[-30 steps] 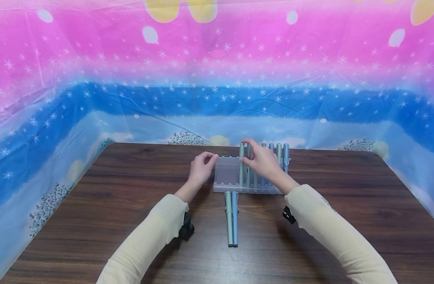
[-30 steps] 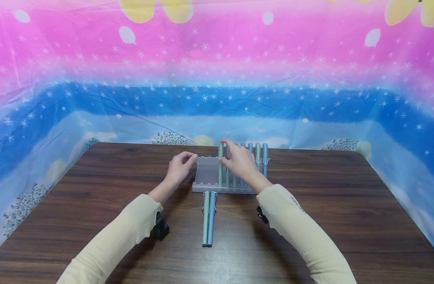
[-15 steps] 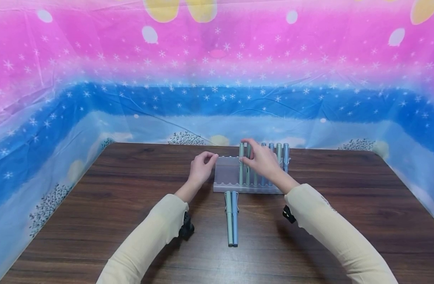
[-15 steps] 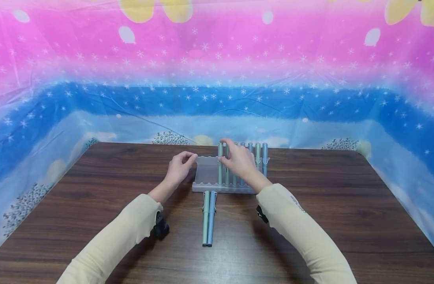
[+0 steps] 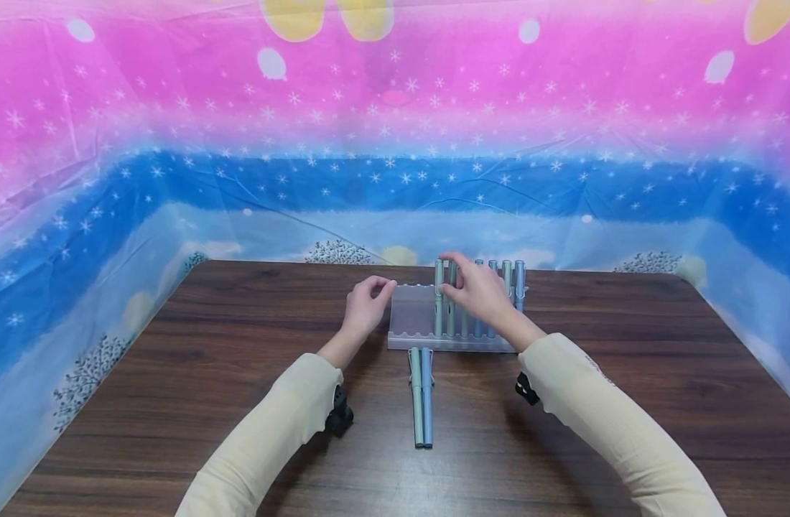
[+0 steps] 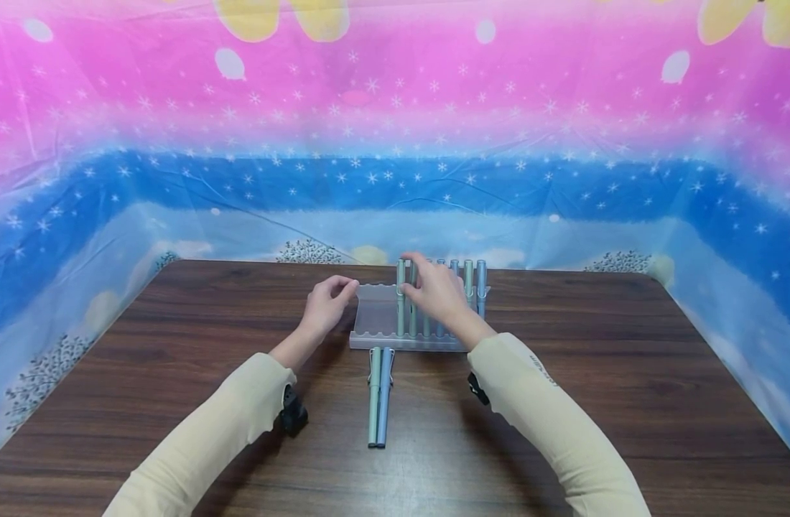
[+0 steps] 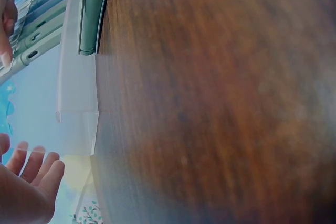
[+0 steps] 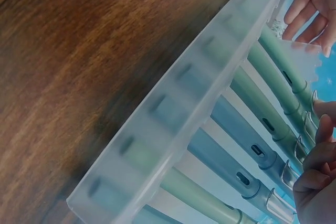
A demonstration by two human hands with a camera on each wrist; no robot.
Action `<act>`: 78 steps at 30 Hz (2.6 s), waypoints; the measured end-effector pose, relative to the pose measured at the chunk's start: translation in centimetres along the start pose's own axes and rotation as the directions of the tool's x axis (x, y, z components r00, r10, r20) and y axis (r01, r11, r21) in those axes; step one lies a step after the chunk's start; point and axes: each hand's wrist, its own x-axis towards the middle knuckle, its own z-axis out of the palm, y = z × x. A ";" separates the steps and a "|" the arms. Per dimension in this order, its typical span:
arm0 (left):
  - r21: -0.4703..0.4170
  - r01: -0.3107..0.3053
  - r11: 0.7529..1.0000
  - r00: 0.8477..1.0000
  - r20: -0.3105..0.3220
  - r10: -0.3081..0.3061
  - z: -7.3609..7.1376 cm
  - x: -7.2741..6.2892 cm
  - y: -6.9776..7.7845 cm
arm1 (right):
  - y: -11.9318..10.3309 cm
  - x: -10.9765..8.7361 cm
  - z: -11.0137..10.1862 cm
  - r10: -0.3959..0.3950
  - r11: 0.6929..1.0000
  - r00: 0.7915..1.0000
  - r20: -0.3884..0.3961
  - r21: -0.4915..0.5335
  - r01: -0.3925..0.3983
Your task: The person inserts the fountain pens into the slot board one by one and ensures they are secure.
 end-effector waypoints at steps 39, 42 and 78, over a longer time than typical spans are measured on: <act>0.028 0.046 0.999 0.999 0.012 -0.047 0.0 0.1 0.3 | -0.2 -5.5 2.6 -0.074 0.974 0.978 0.194 0.224 0.029; 0.026 0.047 0.999 0.999 0.012 -0.048 0.0 0.0 0.3 | -0.5 -5.8 2.9 -0.076 0.971 0.970 0.231 0.240 0.019; 0.019 0.033 0.999 0.999 0.004 -0.033 0.0 0.0 0.4 | -2.3 -7.1 3.0 -0.063 0.998 0.942 0.330 0.015 0.062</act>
